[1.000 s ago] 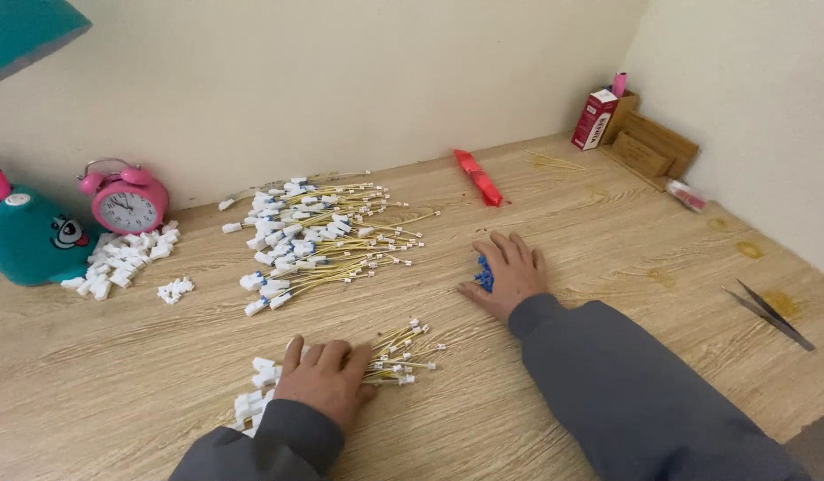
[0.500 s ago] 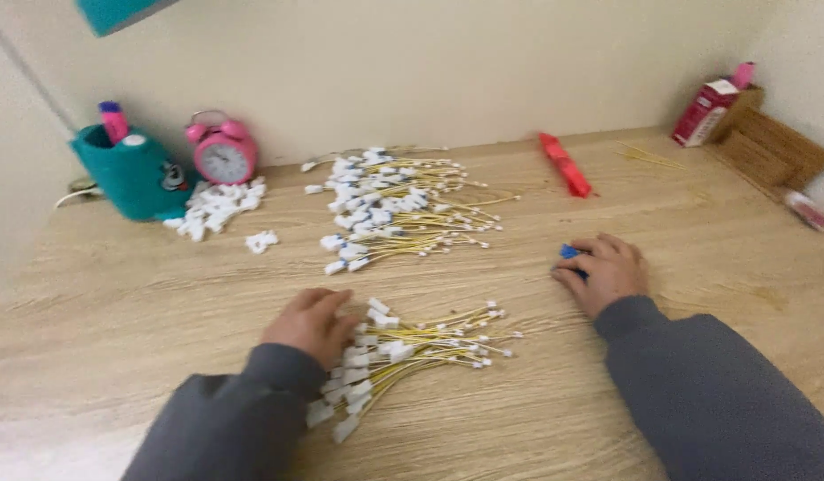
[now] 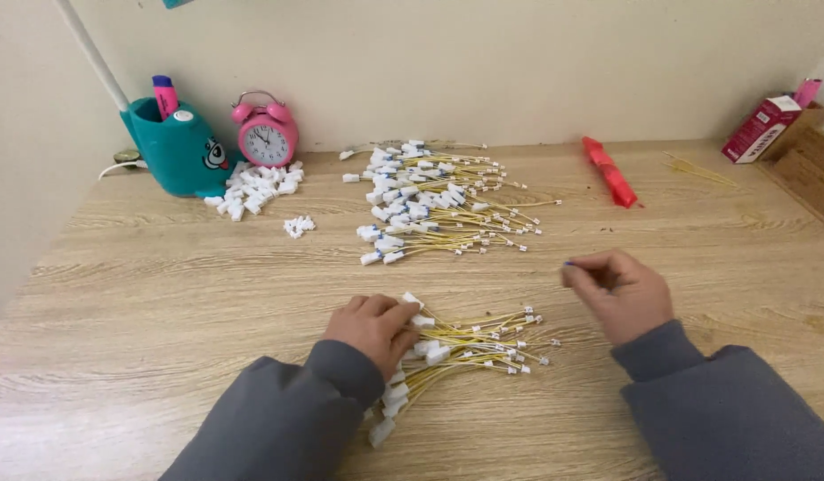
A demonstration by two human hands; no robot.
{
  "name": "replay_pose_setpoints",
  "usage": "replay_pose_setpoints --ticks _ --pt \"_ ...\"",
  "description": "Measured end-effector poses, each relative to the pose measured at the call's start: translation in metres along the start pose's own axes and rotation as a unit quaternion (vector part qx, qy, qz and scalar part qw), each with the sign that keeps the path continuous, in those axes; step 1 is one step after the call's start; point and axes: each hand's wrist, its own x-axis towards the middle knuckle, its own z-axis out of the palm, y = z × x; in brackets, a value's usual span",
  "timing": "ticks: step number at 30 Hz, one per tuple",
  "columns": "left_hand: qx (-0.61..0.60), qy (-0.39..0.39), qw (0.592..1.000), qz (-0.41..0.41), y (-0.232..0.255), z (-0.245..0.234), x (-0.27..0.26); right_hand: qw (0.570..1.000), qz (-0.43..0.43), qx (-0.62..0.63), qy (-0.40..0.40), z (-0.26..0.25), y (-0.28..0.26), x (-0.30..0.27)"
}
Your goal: Assembling small white plastic connectors onto the ends of yellow wires on a wooden desk.
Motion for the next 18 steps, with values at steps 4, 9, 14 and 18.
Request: replay_pose_setpoints --ticks 4,9,14,18 --pt "-0.046 -0.029 0.998 0.036 0.001 0.008 -0.016 0.979 -0.028 0.187 -0.083 0.019 -0.035 -0.009" --pt "-0.037 0.004 0.999 0.027 0.011 -0.004 -0.011 0.943 -0.007 0.297 -0.152 0.052 -0.053 -0.010" --pt "-0.055 0.032 0.997 0.036 0.010 0.000 0.001 0.926 0.018 0.321 -0.200 0.070 -0.071 -0.011" --pt "-0.145 0.010 0.989 -0.004 0.012 -0.005 -0.003 0.895 0.007 0.367 -0.252 0.072 -0.071 -0.017"
